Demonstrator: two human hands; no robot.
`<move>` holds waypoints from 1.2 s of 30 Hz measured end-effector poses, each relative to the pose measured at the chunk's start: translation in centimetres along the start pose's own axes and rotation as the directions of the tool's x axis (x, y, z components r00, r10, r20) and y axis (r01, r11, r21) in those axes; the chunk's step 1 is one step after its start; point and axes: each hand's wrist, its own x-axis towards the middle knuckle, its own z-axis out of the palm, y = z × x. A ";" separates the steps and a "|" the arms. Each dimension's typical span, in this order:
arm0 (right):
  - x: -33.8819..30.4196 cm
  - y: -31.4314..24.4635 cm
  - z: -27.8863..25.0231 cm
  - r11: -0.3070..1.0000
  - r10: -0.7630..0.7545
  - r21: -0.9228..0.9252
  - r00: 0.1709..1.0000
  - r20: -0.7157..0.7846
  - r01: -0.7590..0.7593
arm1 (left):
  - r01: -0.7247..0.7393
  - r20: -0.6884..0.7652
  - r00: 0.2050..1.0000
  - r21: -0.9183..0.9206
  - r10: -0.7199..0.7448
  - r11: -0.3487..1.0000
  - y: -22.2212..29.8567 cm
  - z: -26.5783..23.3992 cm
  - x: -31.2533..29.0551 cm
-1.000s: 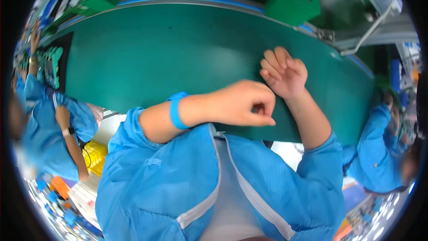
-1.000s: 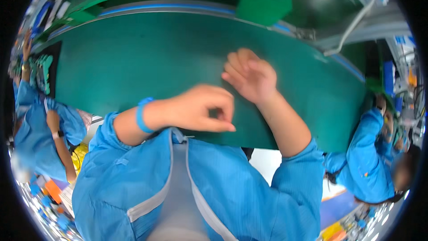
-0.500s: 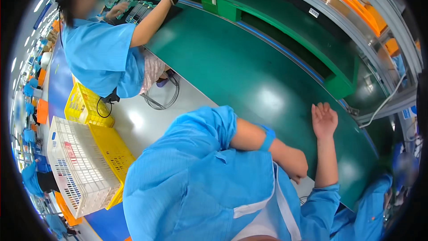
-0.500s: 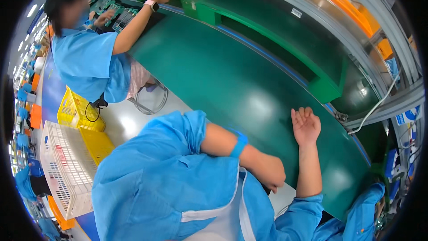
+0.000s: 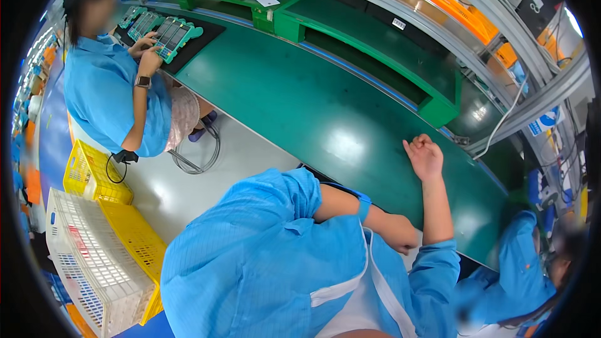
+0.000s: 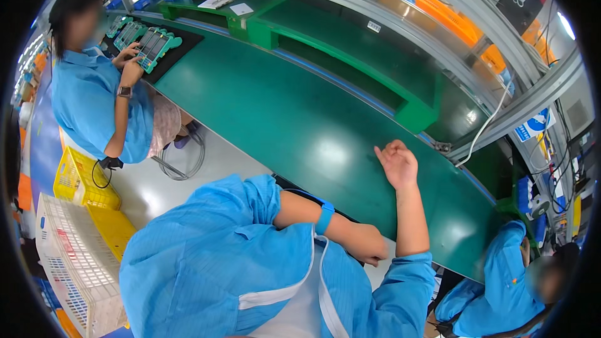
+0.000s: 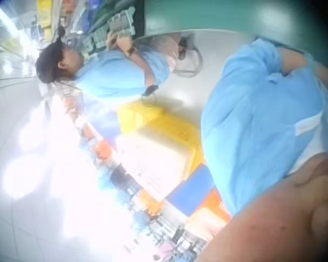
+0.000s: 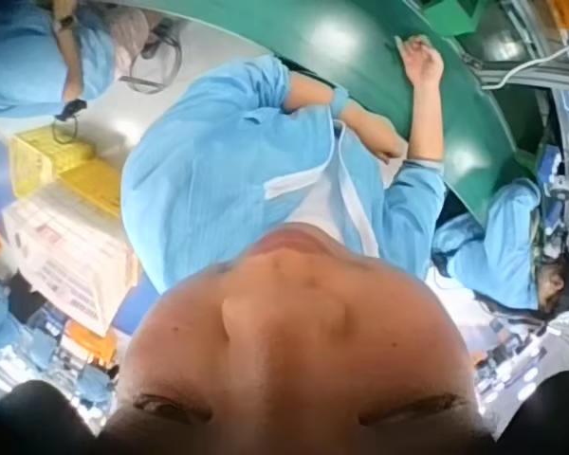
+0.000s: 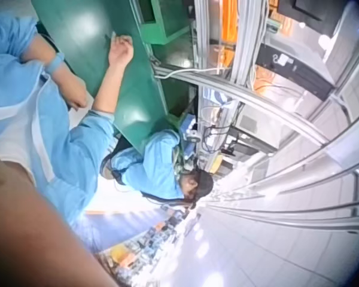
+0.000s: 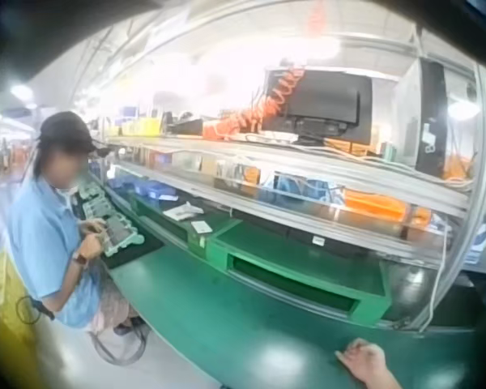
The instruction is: Testing functionality and inspecting handheld POS terminals on an assembly line.
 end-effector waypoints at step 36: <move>-0.6 -0.1 -1.1 0.993 -0.098 0.080 0.990 0.105 0.090 | 0.282 -0.303 0.878 -0.301 -0.372 0.911 -8.1 -11.6 -0.8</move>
